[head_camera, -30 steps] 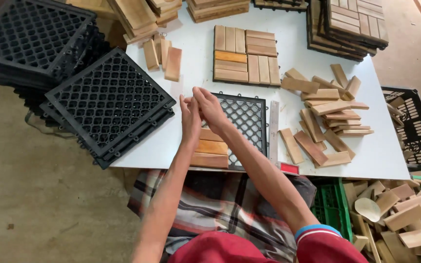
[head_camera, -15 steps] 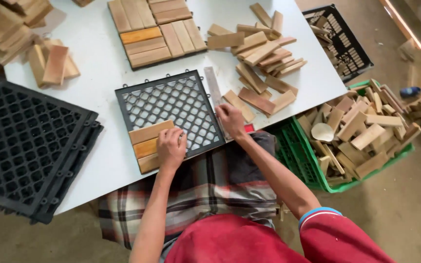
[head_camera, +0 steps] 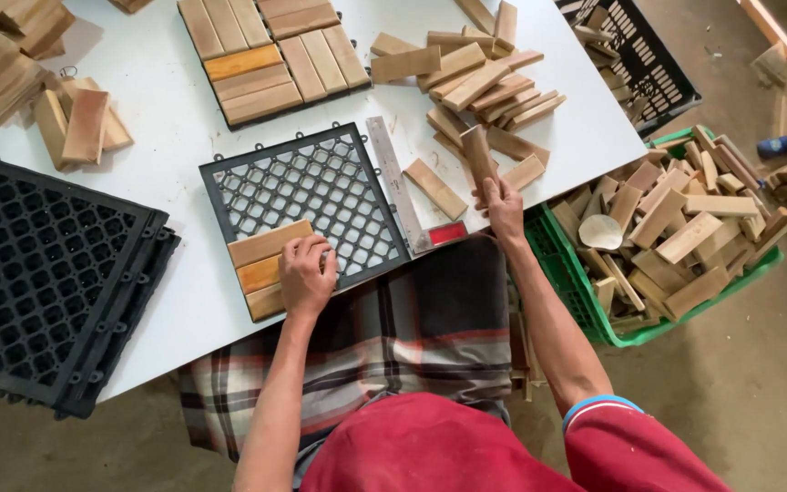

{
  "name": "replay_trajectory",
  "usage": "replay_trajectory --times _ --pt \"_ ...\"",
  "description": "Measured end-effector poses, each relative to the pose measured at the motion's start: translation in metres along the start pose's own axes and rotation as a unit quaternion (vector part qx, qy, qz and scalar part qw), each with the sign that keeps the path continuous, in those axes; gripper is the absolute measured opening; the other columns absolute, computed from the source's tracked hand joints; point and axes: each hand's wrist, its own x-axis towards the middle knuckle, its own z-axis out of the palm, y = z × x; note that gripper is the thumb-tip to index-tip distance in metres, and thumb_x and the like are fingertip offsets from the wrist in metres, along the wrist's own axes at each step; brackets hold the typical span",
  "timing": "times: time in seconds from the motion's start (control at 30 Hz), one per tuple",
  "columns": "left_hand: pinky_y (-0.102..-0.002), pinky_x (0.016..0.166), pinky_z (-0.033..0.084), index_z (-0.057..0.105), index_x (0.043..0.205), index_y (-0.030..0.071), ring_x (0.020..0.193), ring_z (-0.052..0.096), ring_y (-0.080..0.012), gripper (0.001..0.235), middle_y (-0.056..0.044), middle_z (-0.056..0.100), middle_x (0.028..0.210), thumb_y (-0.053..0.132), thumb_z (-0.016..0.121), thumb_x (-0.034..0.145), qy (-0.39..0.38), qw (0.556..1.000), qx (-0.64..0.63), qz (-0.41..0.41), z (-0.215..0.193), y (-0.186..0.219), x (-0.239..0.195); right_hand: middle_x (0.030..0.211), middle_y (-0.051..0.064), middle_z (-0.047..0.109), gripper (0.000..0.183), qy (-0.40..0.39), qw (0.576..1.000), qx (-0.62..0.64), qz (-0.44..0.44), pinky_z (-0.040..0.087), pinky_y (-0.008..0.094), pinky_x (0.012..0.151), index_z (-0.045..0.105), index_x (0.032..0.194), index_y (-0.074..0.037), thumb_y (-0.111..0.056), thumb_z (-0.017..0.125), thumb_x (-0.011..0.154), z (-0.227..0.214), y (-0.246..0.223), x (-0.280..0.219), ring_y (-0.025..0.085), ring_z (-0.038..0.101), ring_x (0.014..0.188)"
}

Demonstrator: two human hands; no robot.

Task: Assembling decorative wooden floor tiles by placing small wood slats onto a plastic interlocking base.

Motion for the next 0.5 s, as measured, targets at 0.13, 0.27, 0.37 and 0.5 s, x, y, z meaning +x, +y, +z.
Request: replay_trajectory --times 0.13,0.27,0.37,0.5 --pt "-0.034 0.097 0.047 0.074 0.094 0.021 0.115 0.058 -0.0172 0.010 0.009 0.068 0.108 0.030 0.070 0.091 0.005 1.000 -0.004 0.004 -0.001 0.001 0.003 0.095 0.020 0.077 0.030 -0.112 0.924 0.342 0.127 0.054 0.023 0.036 0.063 0.119 -0.015 -0.040 0.051 0.107 -0.005 -0.035 -0.034 0.022 0.071 0.051" --pt "-0.035 0.097 0.047 0.074 0.094 0.020 0.115 0.058 -0.0182 0.010 0.008 0.069 0.109 0.029 0.071 0.091 0.007 1.000 -0.014 0.003 0.000 0.001 0.002 0.099 0.024 0.075 0.048 -0.151 0.886 0.416 0.139 0.057 0.027 0.041 0.061 0.119 -0.005 -0.045 0.037 0.110 0.001 -0.035 -0.054 0.025 0.075 0.060" --pt "-0.034 0.097 0.047 0.074 0.094 0.021 0.114 0.058 -0.0175 0.010 0.009 0.068 0.109 0.030 0.072 0.091 0.007 1.000 -0.014 0.003 0.001 0.000 0.001 0.097 0.024 0.075 0.056 -0.191 0.878 0.417 0.138 0.056 0.027 0.042 0.062 0.118 -0.002 -0.050 0.033 0.110 0.007 -0.050 -0.070 0.024 0.073 0.061" --pt "-0.035 0.097 0.047 0.074 0.094 0.021 0.114 0.058 -0.0173 0.011 0.009 0.069 0.109 0.031 0.072 0.090 0.006 1.000 -0.022 -0.002 0.002 0.002 0.002 0.097 0.023 0.074 0.056 -0.238 0.865 0.417 0.148 0.053 0.028 0.040 0.061 0.119 -0.001 -0.048 0.032 0.110 0.012 -0.069 -0.090 0.025 0.069 0.057"
